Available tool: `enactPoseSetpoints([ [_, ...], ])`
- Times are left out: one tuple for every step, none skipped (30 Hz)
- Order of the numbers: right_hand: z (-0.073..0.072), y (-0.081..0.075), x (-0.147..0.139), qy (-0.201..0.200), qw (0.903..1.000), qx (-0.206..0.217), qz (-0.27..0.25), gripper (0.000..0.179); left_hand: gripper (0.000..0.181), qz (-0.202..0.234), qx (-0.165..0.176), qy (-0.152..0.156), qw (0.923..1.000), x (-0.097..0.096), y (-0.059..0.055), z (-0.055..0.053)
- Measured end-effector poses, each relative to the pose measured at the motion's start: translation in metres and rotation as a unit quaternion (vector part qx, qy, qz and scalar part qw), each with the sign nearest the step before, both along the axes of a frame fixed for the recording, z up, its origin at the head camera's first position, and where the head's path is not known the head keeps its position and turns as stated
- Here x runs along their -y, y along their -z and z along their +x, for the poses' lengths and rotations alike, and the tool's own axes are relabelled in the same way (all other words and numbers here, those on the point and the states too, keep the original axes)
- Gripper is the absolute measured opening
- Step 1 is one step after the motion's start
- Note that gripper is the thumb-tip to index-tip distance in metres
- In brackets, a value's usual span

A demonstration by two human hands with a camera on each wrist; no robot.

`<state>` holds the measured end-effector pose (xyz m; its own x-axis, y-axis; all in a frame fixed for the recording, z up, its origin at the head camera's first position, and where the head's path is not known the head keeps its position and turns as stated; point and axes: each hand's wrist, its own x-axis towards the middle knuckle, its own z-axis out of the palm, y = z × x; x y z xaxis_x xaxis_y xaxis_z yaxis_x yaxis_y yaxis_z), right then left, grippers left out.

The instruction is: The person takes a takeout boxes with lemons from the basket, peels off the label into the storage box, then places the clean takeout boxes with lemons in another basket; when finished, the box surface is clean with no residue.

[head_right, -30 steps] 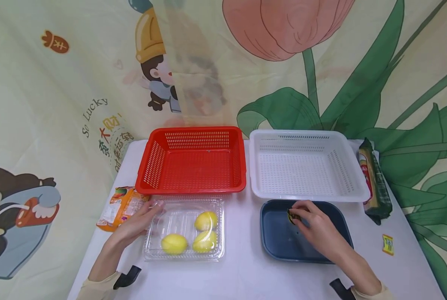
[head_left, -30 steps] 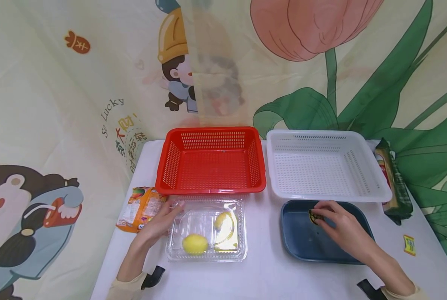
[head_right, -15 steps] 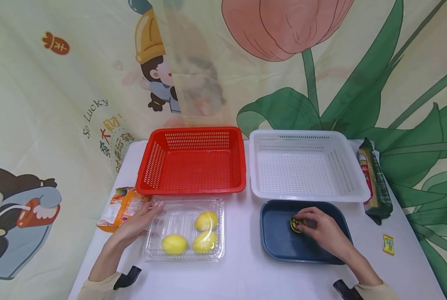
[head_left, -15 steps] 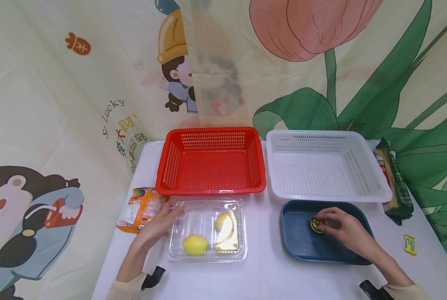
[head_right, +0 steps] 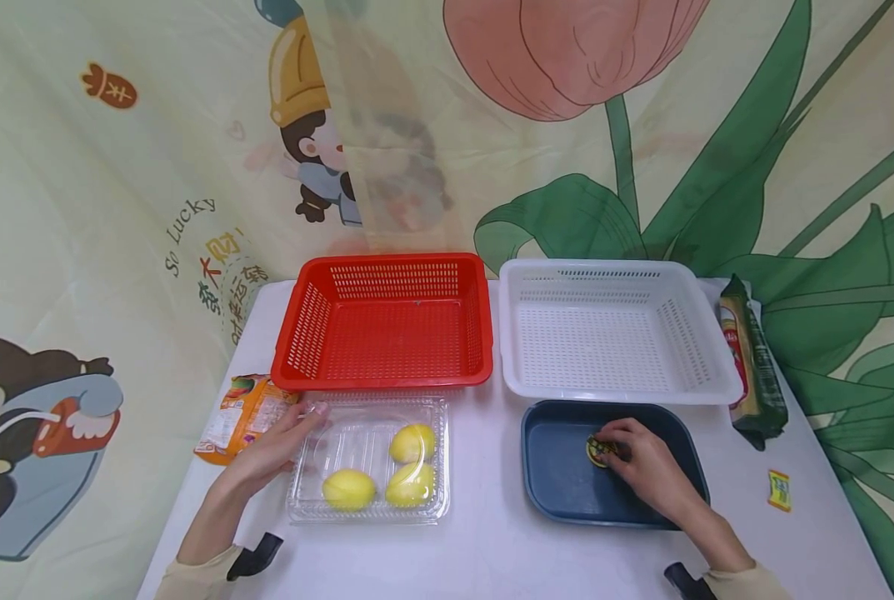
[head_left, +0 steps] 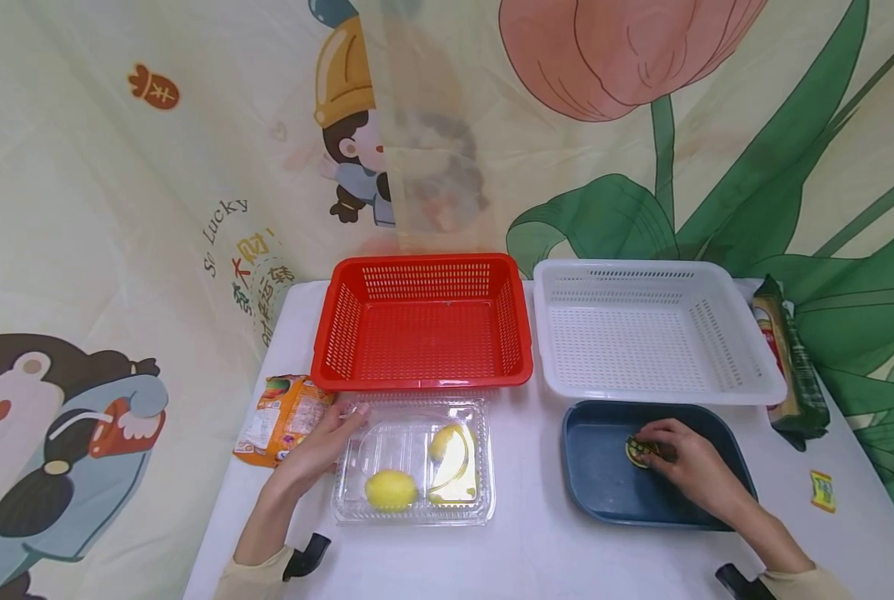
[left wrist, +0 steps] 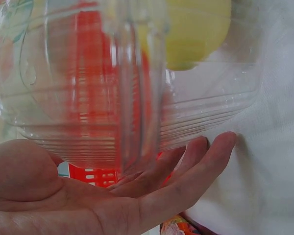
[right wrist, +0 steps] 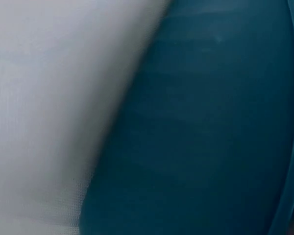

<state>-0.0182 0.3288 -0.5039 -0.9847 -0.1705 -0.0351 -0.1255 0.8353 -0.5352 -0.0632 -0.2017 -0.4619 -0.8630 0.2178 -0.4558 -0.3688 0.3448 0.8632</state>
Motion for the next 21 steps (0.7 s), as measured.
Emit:
enactPoseSetpoints([
  [0.0001, 0.0006, 0.0002, 0.000, 1.0000, -0.003, 0.005, 0.024, 0.075, 0.000, -0.001, 0.000, 1.0000, 0.0000, 0.0000, 0.0000],
  [0.0001, 0.0011, 0.0003, -0.001, 0.9999, -0.006, 0.010, 0.024, 0.075, 0.000, -0.003, 0.000, 1.0000, 0.0001, 0.0003, 0.0000],
  [0.0001, 0.0016, 0.0004, -0.001, 0.9999, -0.007, 0.014, 0.024, 0.075, 0.000, -0.003, 0.000, 1.0000, 0.0001, 0.0003, 0.0002],
  [0.0002, 0.0022, 0.0005, -0.001, 0.9998, -0.006, 0.017, 0.024, 0.075, 0.000, -0.004, 0.001, 1.0000, 0.0001, 0.0005, 0.0003],
  [0.0002, 0.0025, 0.0008, -0.002, 0.9998, -0.005, 0.019, 0.025, 0.075, 0.000, -0.004, 0.000, 1.0000, 0.0001, 0.0007, 0.0004],
  [0.0004, 0.0031, 0.0010, -0.002, 0.9998, -0.004, 0.022, 0.025, 0.076, 0.000, -0.005, 0.001, 1.0000, -0.0001, 0.0012, 0.0003],
  [0.0005, 0.0036, 0.0013, -0.002, 0.9997, -0.004, 0.024, 0.026, 0.075, 0.001, -0.005, 0.001, 1.0000, -0.0002, 0.0013, 0.0004],
  [0.0006, 0.0040, 0.0015, -0.002, 0.9996, -0.004, 0.026, 0.027, 0.076, 0.001, -0.005, 0.002, 1.0000, -0.0005, 0.0018, 0.0003],
  [0.0008, 0.0044, 0.0018, -0.002, 0.9996, -0.004, 0.028, 0.028, 0.076, 0.000, -0.005, 0.002, 1.0000, -0.0005, 0.0019, 0.0003],
  [0.0010, 0.0047, 0.0022, -0.002, 0.9995, -0.003, 0.030, 0.028, 0.075, 0.000, -0.005, 0.002, 1.0000, -0.0006, 0.0020, 0.0004],
  [0.0012, 0.0049, 0.0026, -0.002, 0.9995, -0.002, 0.031, 0.029, 0.075, -0.001, -0.005, 0.002, 1.0000, -0.0006, 0.0022, 0.0003],
  [0.0014, 0.0052, 0.0030, -0.002, 0.9995, -0.002, 0.032, 0.029, 0.075, -0.001, -0.005, 0.001, 1.0000, -0.0007, 0.0026, 0.0002],
  [0.0015, 0.0053, 0.0034, -0.001, 0.9995, -0.002, 0.033, 0.030, 0.075, -0.003, -0.004, 0.000, 1.0000, -0.0006, 0.0024, 0.0002],
  [0.0016, 0.0054, 0.0037, -0.001, 0.9994, -0.003, 0.035, 0.030, 0.075, -0.005, -0.004, 0.000, 1.0000, -0.0007, 0.0026, 0.0001],
  [0.0017, 0.0055, 0.0039, -0.001, 0.9993, -0.003, 0.036, 0.030, 0.074, -0.006, -0.004, -0.001, 1.0000, -0.0006, 0.0025, 0.0003],
  [0.0018, 0.0055, 0.0041, 0.000, 0.9993, -0.004, 0.037, 0.030, 0.075, -0.008, -0.004, -0.001, 1.0000, -0.0007, 0.0028, 0.0001],
  [0.0018, 0.0055, 0.0042, 0.000, 0.9993, -0.005, 0.037, 0.030, 0.075, -0.009, -0.005, 0.001, 0.9999, -0.0005, 0.0032, -0.0001],
  [0.0018, 0.0056, 0.0044, 0.001, 0.9992, -0.007, 0.039, 0.031, 0.075, -0.009, -0.005, 0.001, 0.9999, -0.0006, 0.0034, -0.0002],
  [0.0019, 0.0057, 0.0045, 0.002, 0.9992, -0.008, 0.040, 0.031, 0.075, -0.009, -0.006, 0.002, 0.9999, -0.0005, 0.0037, -0.0005],
  [0.0020, 0.0058, 0.0047, 0.003, 0.9991, -0.009, 0.040, 0.031, 0.076, -0.010, -0.006, 0.001, 0.9999, -0.0006, 0.0037, -0.0007],
  [0.0022, 0.0060, 0.0048, 0.004, 0.9992, -0.008, 0.040, 0.031, 0.076, -0.010, -0.007, 0.002, 0.9999, -0.0006, 0.0036, -0.0008],
])
